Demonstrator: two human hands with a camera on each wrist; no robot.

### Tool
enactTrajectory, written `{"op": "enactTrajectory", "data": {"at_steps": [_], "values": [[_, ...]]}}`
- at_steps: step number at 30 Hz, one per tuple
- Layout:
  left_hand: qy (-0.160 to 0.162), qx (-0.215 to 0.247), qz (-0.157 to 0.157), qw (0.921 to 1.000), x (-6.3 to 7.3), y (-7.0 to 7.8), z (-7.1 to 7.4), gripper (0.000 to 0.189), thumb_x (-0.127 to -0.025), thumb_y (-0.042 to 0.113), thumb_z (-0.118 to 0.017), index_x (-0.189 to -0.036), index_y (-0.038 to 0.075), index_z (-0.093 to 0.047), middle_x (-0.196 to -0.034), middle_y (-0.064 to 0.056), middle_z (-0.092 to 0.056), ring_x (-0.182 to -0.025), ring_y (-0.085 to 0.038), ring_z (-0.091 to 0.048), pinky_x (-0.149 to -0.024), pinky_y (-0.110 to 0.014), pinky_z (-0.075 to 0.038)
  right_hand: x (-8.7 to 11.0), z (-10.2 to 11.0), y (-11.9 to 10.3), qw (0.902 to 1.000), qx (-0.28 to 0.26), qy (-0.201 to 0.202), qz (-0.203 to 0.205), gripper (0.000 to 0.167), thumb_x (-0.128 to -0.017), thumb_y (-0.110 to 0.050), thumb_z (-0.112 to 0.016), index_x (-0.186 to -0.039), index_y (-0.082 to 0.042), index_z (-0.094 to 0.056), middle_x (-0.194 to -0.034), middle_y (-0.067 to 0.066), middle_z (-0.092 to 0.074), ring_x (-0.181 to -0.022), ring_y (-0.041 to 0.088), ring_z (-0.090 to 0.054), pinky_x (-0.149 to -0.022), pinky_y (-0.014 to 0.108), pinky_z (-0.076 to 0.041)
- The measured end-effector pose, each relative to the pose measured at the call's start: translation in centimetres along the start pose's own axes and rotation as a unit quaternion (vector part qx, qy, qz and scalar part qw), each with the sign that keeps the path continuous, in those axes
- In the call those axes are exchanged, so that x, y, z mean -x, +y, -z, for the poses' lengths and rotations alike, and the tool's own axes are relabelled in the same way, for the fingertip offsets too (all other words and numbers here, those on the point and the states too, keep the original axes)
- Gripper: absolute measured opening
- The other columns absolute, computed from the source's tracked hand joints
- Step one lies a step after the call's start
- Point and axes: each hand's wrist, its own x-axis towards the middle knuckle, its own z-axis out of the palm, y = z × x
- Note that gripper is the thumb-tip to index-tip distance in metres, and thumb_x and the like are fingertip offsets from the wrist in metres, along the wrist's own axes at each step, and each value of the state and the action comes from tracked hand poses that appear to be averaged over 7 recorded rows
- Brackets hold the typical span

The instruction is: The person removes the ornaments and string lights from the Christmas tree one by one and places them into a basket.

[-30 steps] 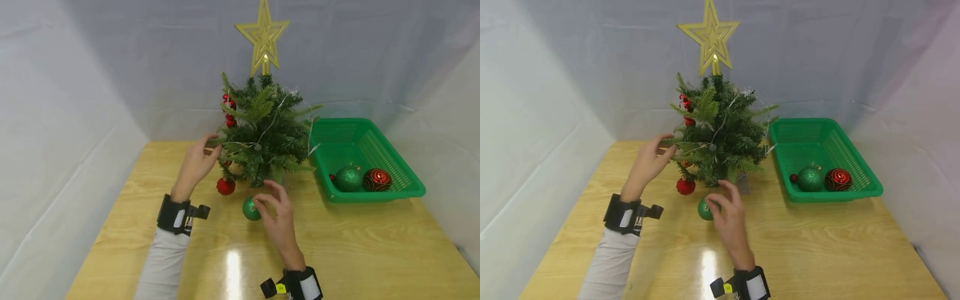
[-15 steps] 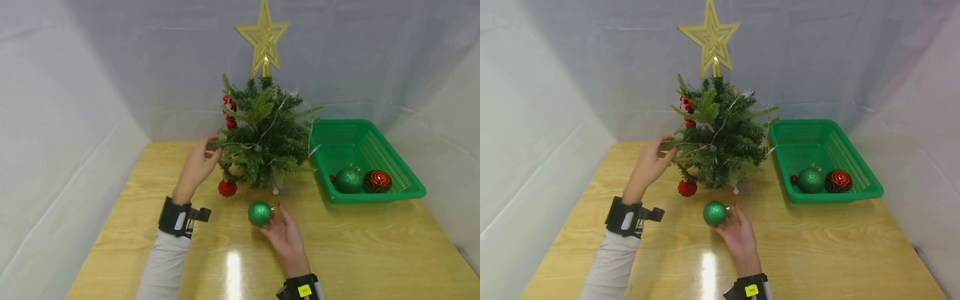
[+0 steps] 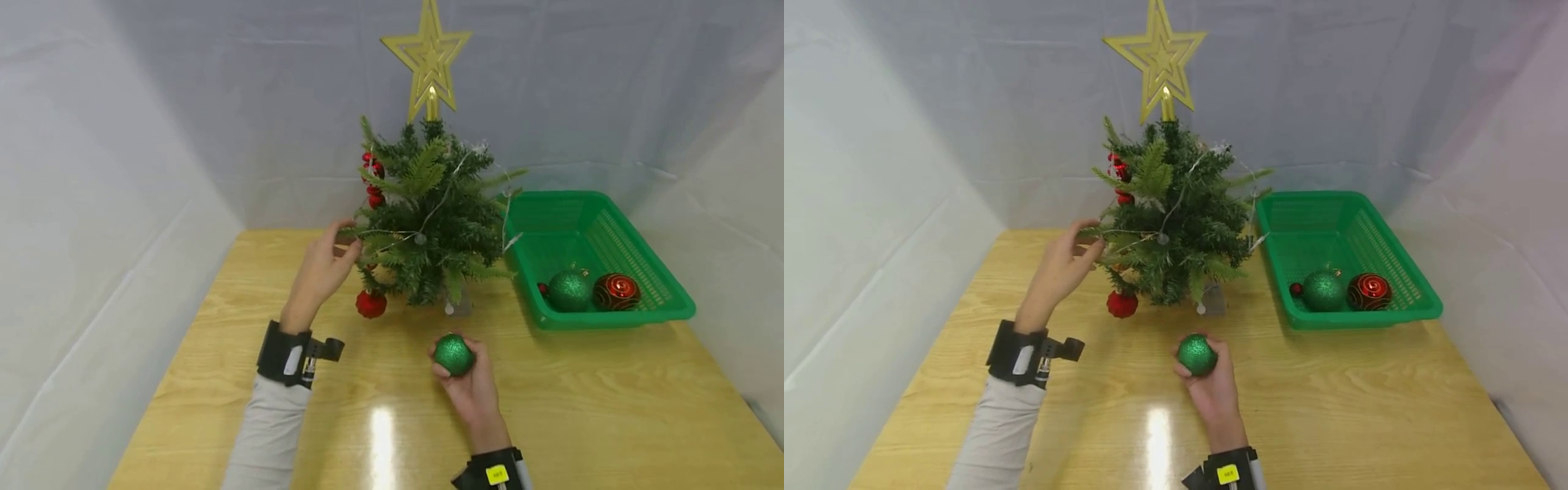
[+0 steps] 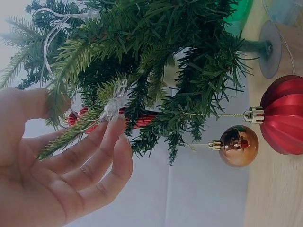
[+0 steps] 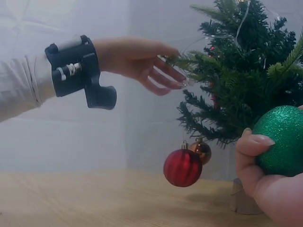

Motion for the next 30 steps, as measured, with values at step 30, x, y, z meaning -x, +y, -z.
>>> {"op": "enactTrajectory", "data": {"at_steps": [30], "values": [[0.000, 0.028, -0.072, 0.9970, 1.3, 0.1, 0.3, 0.032, -0.099, 0.016, -0.055, -0.127, 0.001, -0.052, -0.113, -0.019, -0.065, -0.095, -0.032, -0.067, -0.075, -0.039, -0.058, -5.1, 1.9, -21.7, 0.6368, 0.738, 0.104, 0.197, 0.041, -0.102, -0.031, -0.040, -0.129, -0.002, -0.043, -0.136, 0.027, -0.040, -0.071, 0.015, -0.055, -0.063, 0.037, -0.057]]}}
